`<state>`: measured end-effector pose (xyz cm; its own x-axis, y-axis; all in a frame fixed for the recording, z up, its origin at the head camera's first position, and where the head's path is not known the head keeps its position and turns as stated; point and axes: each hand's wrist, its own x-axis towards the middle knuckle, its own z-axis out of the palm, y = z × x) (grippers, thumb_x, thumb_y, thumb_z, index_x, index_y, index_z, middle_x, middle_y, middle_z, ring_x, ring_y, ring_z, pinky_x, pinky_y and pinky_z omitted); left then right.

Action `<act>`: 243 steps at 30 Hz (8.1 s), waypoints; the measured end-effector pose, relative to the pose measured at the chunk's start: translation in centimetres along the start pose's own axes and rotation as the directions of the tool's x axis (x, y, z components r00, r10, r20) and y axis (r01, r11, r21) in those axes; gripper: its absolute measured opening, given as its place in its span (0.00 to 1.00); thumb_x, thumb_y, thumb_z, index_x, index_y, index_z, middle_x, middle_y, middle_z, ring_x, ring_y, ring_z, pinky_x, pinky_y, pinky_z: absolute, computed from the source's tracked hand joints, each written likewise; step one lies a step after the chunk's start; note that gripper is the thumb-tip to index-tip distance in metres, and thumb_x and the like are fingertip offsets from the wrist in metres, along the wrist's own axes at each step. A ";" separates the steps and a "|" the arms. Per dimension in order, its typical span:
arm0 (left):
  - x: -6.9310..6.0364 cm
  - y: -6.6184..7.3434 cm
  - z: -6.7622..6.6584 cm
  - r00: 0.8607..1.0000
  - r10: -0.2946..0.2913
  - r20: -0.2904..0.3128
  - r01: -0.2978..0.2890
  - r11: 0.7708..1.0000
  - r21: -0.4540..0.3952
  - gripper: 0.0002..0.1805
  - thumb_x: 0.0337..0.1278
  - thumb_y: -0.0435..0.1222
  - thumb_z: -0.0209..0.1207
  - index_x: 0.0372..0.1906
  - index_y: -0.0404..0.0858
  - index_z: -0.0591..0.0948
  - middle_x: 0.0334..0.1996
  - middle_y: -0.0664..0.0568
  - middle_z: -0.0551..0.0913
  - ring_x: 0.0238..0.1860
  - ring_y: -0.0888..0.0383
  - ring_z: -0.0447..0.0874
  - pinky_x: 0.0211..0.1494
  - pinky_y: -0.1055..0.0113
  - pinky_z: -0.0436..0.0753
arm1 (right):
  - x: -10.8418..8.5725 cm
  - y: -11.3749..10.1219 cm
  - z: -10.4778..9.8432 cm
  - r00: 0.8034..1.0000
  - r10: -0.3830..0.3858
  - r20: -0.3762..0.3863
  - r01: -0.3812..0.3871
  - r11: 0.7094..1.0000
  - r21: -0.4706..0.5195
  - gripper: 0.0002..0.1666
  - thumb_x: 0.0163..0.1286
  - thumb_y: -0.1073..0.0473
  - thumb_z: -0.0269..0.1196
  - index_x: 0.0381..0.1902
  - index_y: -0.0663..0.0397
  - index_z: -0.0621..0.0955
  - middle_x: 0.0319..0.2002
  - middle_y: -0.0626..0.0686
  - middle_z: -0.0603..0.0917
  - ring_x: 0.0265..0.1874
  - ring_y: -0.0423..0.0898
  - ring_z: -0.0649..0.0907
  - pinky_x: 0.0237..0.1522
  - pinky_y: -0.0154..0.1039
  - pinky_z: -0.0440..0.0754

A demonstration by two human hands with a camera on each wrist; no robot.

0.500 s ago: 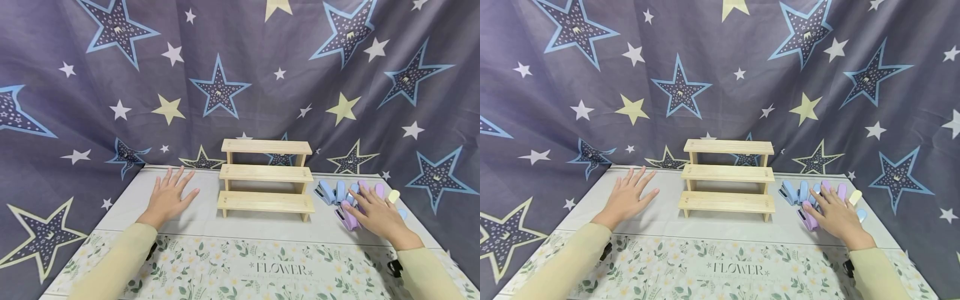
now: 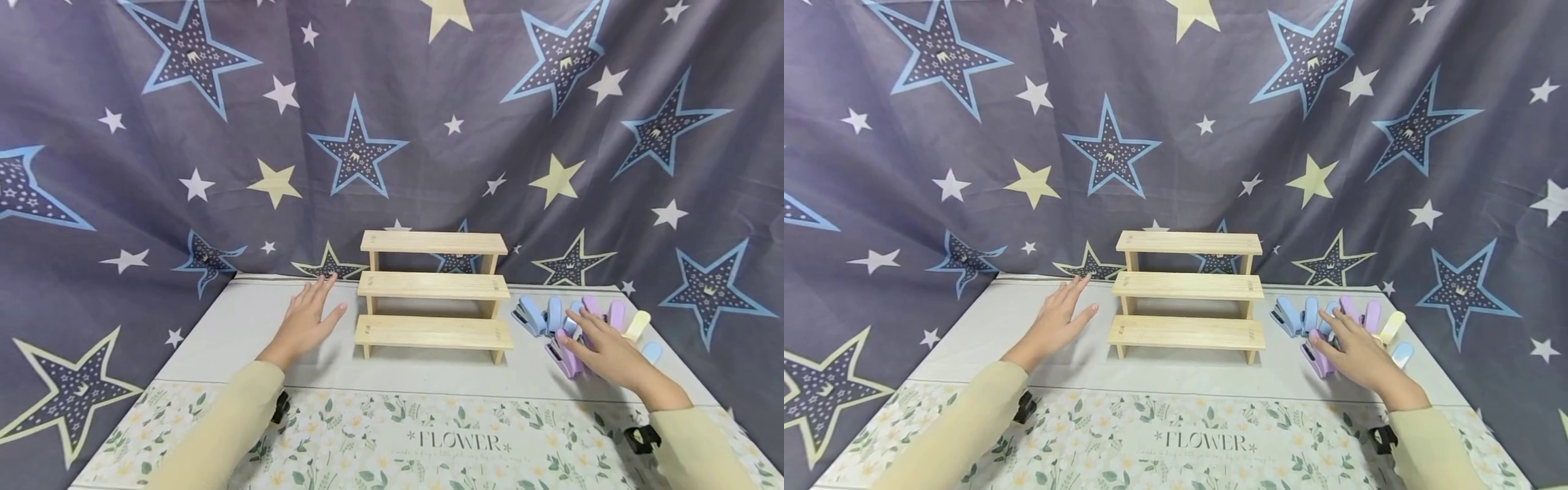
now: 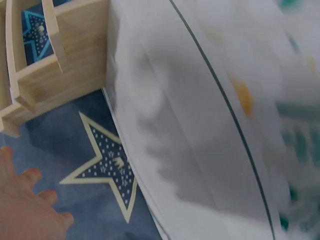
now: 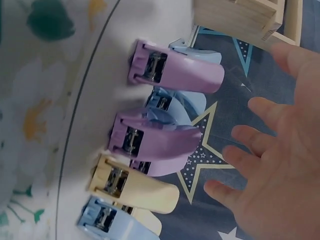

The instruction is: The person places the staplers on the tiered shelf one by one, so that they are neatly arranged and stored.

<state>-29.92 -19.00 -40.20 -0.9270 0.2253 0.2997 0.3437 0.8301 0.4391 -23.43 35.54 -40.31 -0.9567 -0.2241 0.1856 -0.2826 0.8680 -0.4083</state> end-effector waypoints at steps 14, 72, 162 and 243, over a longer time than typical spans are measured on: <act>2.6 1.6 2.6 0.990 -0.127 0.067 0.143 0.920 -0.364 0.32 0.80 0.50 0.41 0.81 0.50 0.52 0.74 0.43 0.64 0.73 0.39 0.60 0.74 0.40 0.60 | 0.1 -0.2 0.0 0.994 -0.072 -0.079 0.080 0.992 0.098 0.35 0.74 0.51 0.62 0.67 0.72 0.69 0.64 0.77 0.68 0.63 0.78 0.64 0.58 0.77 0.64; 5.0 2.9 5.8 0.935 -0.307 0.176 0.291 0.385 -0.876 0.31 0.73 0.38 0.42 0.78 0.47 0.59 0.69 0.37 0.67 0.68 0.41 0.67 0.71 0.50 0.70 | -0.7 2.1 2.2 0.999 -0.004 0.046 -0.001 0.996 0.094 0.34 0.63 0.58 0.71 0.56 0.82 0.74 0.40 0.67 0.86 0.40 0.62 0.86 0.40 0.55 0.86; 4.8 3.1 5.4 0.953 -0.245 0.176 0.267 0.411 -0.872 0.28 0.78 0.39 0.40 0.78 0.46 0.58 0.69 0.37 0.66 0.70 0.40 0.65 0.72 0.46 0.67 | 21.6 -22.9 5.7 0.956 -0.042 -0.291 0.208 0.798 0.566 0.27 0.62 0.56 0.72 0.54 0.61 0.76 0.39 0.54 0.82 0.37 0.46 0.82 0.41 0.37 0.84; 4.5 3.0 5.7 0.951 -0.275 0.141 0.254 0.435 -0.864 0.27 0.79 0.40 0.39 0.78 0.46 0.59 0.68 0.36 0.67 0.68 0.40 0.66 0.71 0.46 0.68 | 18.0 -17.7 4.3 0.940 0.045 -0.337 0.145 0.843 0.518 0.30 0.74 0.53 0.63 0.66 0.63 0.72 0.58 0.61 0.79 0.58 0.55 0.79 0.62 0.47 0.76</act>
<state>-33.86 -12.55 -42.38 -0.9973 0.0584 0.0450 0.0438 -0.0225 0.9988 -35.94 14.24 -33.61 -0.8890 -0.0227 0.4574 -0.4132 0.4700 -0.7800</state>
